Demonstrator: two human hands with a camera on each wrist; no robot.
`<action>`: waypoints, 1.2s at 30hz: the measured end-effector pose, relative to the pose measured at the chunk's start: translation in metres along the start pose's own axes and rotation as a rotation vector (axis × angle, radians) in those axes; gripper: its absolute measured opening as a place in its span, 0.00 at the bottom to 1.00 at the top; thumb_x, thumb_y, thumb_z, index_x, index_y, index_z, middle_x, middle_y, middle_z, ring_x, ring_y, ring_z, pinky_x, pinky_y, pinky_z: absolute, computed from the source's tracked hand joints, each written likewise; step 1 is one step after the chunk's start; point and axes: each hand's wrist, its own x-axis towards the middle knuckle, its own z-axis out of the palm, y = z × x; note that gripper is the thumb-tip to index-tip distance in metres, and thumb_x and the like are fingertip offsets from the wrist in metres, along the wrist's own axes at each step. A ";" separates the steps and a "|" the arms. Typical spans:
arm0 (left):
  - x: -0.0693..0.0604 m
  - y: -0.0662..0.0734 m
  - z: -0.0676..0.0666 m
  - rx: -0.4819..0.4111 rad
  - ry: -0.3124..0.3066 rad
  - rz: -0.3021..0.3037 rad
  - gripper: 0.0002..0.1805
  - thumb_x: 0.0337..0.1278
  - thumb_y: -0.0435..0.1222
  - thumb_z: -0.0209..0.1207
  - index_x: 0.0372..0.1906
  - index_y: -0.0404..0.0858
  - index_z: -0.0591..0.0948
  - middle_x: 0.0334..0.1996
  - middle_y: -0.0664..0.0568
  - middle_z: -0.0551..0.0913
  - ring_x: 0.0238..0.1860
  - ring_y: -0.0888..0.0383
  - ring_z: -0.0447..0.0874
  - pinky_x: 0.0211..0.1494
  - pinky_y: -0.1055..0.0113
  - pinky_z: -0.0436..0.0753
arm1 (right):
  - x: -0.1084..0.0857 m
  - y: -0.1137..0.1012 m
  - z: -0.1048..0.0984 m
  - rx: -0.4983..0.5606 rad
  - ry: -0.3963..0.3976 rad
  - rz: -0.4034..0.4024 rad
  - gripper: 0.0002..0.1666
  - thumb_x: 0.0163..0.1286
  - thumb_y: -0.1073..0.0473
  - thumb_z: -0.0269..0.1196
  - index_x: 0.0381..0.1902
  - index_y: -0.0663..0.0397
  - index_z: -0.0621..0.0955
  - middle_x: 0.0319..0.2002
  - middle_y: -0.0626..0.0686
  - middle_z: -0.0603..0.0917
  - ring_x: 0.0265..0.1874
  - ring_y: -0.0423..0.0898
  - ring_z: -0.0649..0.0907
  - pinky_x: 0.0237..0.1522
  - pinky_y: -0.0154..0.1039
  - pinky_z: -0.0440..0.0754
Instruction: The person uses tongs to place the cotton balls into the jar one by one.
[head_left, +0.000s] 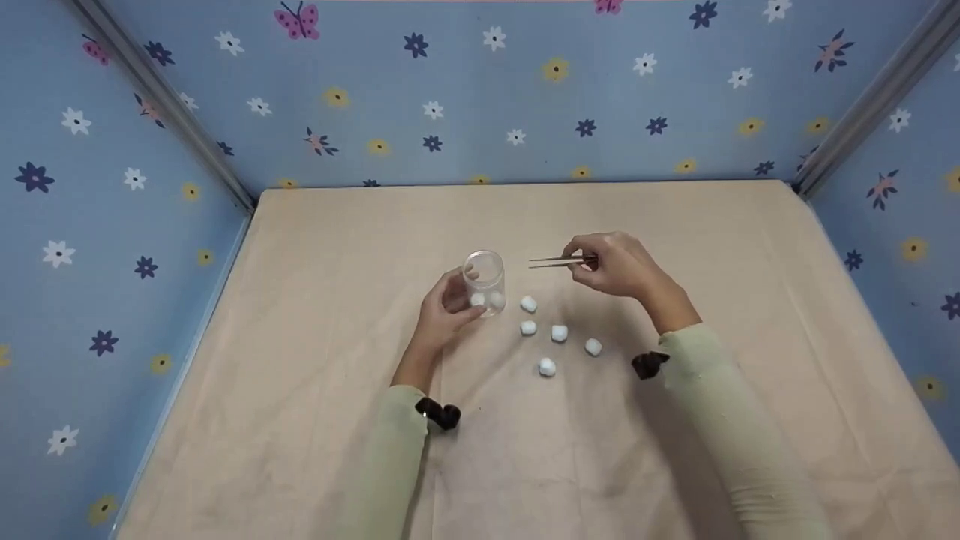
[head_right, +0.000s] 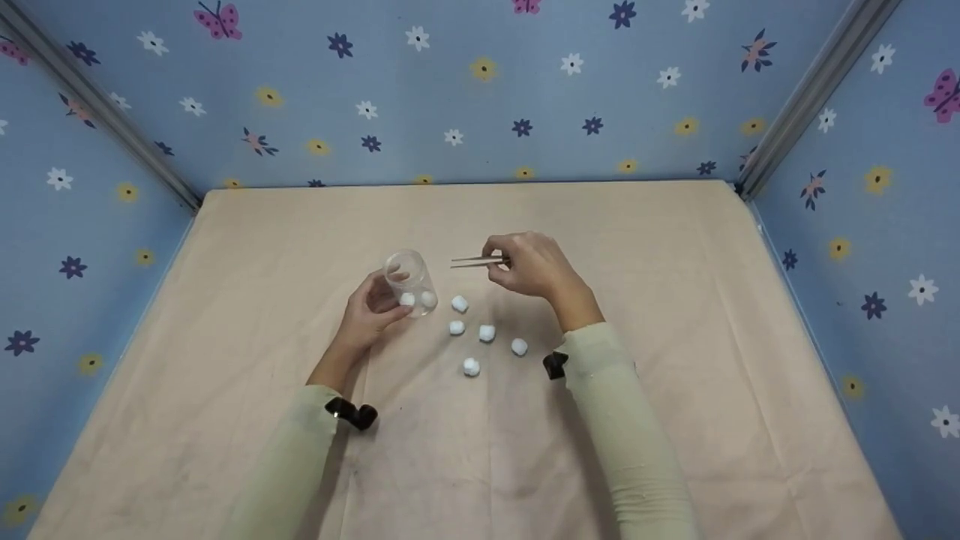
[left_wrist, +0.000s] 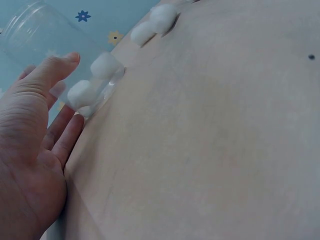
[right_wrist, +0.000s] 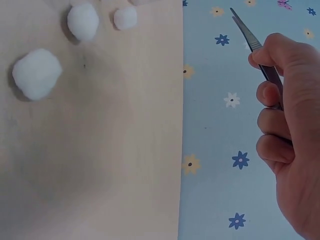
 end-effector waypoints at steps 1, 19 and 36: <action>0.000 0.000 0.000 -0.003 0.000 0.011 0.43 0.65 0.22 0.74 0.83 0.35 0.72 0.75 0.33 0.81 0.77 0.34 0.83 0.84 0.49 0.85 | 0.001 0.000 0.001 0.001 -0.010 0.002 0.11 0.74 0.61 0.68 0.50 0.55 0.92 0.28 0.58 0.89 0.24 0.46 0.76 0.33 0.41 0.72; -0.001 -0.001 0.000 -0.006 -0.011 0.020 0.42 0.66 0.23 0.74 0.82 0.36 0.73 0.75 0.36 0.81 0.79 0.36 0.81 0.85 0.50 0.84 | 0.004 0.001 0.017 0.011 -0.187 0.091 0.11 0.76 0.59 0.68 0.52 0.53 0.92 0.32 0.57 0.90 0.28 0.47 0.78 0.36 0.43 0.75; 0.000 -0.002 0.000 0.005 0.003 0.026 0.42 0.65 0.23 0.75 0.82 0.36 0.73 0.75 0.36 0.81 0.79 0.37 0.81 0.85 0.51 0.84 | 0.002 0.007 0.032 0.026 -0.268 0.145 0.12 0.73 0.61 0.67 0.51 0.51 0.93 0.33 0.56 0.89 0.29 0.47 0.77 0.36 0.41 0.73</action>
